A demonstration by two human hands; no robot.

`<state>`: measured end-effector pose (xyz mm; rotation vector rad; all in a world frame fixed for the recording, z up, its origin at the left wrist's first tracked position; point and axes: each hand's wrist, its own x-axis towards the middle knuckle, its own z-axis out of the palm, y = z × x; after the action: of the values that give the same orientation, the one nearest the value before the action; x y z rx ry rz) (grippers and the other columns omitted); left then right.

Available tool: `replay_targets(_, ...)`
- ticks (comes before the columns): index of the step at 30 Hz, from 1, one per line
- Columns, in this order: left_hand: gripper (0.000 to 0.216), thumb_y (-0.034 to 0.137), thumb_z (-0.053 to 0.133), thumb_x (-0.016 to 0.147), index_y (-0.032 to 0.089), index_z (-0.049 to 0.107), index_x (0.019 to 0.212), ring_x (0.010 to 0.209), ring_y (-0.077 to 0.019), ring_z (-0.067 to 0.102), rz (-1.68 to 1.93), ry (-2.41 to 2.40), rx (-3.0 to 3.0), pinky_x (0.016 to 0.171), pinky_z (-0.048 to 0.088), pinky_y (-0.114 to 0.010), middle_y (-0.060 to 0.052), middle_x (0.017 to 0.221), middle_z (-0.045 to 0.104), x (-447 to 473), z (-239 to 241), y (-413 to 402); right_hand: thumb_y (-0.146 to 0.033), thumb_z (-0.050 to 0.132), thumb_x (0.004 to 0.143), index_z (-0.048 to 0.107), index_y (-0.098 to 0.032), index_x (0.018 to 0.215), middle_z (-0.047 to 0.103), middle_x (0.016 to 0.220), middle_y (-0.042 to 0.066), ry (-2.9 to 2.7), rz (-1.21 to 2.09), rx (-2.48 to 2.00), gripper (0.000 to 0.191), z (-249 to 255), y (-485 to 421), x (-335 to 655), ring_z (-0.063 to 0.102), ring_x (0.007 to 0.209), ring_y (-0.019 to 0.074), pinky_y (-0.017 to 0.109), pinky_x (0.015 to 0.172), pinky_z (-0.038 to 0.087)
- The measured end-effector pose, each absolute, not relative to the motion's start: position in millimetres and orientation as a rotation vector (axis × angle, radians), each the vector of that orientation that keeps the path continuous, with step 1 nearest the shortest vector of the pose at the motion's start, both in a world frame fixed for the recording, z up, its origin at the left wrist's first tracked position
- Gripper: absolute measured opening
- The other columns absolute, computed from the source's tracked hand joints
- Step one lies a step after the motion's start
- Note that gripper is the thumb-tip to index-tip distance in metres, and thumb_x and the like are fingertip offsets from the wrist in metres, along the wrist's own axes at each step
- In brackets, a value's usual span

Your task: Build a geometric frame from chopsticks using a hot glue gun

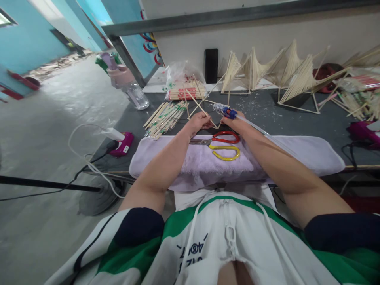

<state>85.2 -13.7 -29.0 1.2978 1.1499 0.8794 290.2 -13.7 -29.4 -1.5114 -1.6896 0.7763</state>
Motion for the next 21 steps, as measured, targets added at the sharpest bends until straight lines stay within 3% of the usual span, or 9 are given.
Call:
replay_targets(5, 0.021, 0.034, 0.061, 0.094, 0.015, 0.057, 0.087, 0.071, -0.0096, 0.068, 0.877, 1.151, 1.312, 0.074, 0.053, -0.023, -0.002, 0.077, 0.073, 85.0, -28.8, -14.5, -0.036, 0.069, 0.072, 0.071, -0.026, 0.087, 0.074, 0.088, 0.001, -1.688, 0.774, -1.535, 0.019, -30.3, -12.2, 290.5, 0.069, 0.089, 0.0259, 0.039, 0.084, 0.056)
replay_targets(21, 0.016, 0.024, 0.054, 0.097, 0.015, 0.056, 0.084, 0.069, -0.0102, 0.068, 0.89, 1.143, 1.292, 0.075, 0.052, -0.026, -0.003, 0.076, 0.072, 85.3, -28.3, -14.0, -0.036, 0.071, 0.071, 0.072, -0.024, 0.09, 0.073, 0.086, 0.002, -1.68, 0.771, -1.528, 0.023, -29.7, -11.9, 289.9, 0.069, 0.087, 0.025, 0.038, 0.083, 0.055)
